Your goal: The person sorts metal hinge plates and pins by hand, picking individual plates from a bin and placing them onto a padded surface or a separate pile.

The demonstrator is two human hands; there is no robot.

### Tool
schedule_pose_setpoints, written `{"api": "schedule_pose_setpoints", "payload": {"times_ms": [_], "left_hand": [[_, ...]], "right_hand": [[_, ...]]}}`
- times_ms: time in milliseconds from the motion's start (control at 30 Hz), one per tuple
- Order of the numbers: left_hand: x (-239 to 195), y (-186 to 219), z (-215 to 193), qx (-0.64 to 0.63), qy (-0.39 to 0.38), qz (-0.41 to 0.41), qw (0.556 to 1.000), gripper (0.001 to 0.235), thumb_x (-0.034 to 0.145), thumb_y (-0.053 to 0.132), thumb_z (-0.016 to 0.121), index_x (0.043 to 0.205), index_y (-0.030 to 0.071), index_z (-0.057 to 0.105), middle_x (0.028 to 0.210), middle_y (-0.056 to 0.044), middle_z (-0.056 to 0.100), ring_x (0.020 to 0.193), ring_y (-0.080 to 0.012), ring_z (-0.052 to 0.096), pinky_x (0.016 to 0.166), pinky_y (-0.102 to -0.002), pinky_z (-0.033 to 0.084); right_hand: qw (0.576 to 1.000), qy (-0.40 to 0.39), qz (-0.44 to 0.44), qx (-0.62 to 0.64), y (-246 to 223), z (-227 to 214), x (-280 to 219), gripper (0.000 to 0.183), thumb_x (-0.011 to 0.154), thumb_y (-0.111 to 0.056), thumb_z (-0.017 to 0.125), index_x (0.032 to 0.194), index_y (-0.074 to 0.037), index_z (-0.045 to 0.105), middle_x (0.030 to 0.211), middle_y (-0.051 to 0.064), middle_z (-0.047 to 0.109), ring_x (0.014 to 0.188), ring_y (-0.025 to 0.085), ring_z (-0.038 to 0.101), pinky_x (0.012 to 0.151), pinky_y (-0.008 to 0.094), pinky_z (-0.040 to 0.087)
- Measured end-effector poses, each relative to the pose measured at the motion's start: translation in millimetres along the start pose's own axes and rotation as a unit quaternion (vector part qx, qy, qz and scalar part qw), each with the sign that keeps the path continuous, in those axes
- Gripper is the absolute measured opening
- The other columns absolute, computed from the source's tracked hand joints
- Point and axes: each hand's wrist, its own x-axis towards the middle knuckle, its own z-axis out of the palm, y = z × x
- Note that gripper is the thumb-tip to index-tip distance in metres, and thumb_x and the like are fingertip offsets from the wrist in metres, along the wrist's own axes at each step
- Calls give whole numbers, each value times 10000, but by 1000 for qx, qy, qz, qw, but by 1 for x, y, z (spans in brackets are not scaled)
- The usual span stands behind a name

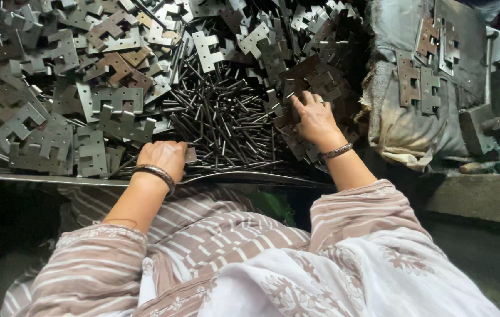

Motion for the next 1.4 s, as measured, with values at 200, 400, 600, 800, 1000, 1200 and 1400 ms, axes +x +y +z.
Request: {"api": "schedule_pose_setpoints", "payload": {"times_ms": [200, 400, 600, 800, 1000, 1200, 1400], "left_hand": [[11, -6, 10, 38, 5, 66, 997, 203, 886, 105, 630, 1060, 164, 714, 1059, -54, 745, 1059, -262, 694, 888, -431, 527], [2, -8, -2, -15, 44, 74, 996, 190, 856, 160, 652, 1039, 169, 705, 1034, -56, 741, 1023, -271, 696, 863, -438, 537], [-10, -31, 2, -507, 207, -20, 836, 164, 940, 166, 730, 1015, 47, 645, 925, -108, 717, 811, -249, 686, 774, -379, 566], [9, -50, 14, -940, 273, -50, 200, 103, 1036, 84, 616, 1042, -13, 651, 976, -160, 709, 839, -250, 688, 766, -353, 598], [0, 5, 4, -958, 163, 9, 236, 239, 970, -73, 565, 1196, -56, 640, 1127, -217, 711, 1023, -291, 705, 944, -380, 596], [2, 56, 5, -989, 64, 42, 130, 313, 975, 113, 542, 1277, 85, 616, 1201, -134, 689, 1059, -244, 662, 933, -401, 574], [-3, 61, 5, -945, 75, -92, 305, 554, 1046, 541, 597, 1288, 45, 549, 1145, -86, 622, 1071, -244, 606, 870, -415, 479]], "right_hand": [[997, 21, -51, -59, 29, 17, 18, 874, 677, -7, 790, 1470, -291, 554, 1492, 185, 466, 1321, 377, 475, 1034, 498, 423], [992, 86, -92, -5, 42, 27, 27, 495, 701, 69, 728, 1166, -73, 633, 1316, 169, 619, 1293, 376, 529, 1030, 499, 447], [954, 145, -99, 243, 40, -3, -4, 376, 806, 82, 690, 1163, -13, 620, 1056, 172, 688, 992, 341, 690, 850, 404, 559], [502, 182, 37, 845, 29, -67, -17, 230, 945, 67, 690, 1148, -38, 671, 1092, 81, 717, 1008, 235, 714, 940, 398, 613], [396, 64, 107, 910, -35, -77, 8, 199, 971, -26, 657, 1170, -14, 660, 1027, 107, 694, 917, 236, 722, 887, 408, 651], [864, 91, -176, 464, -149, -60, 0, 589, 919, 43, 695, 1474, -6, 502, 1249, 176, 708, 1094, 308, 718, 910, 339, 598], [885, 47, -312, 342, -184, -46, -32, 748, 815, 48, 686, 1526, -10, 459, 1276, 240, 673, 1121, 353, 657, 916, 361, 563]]}}
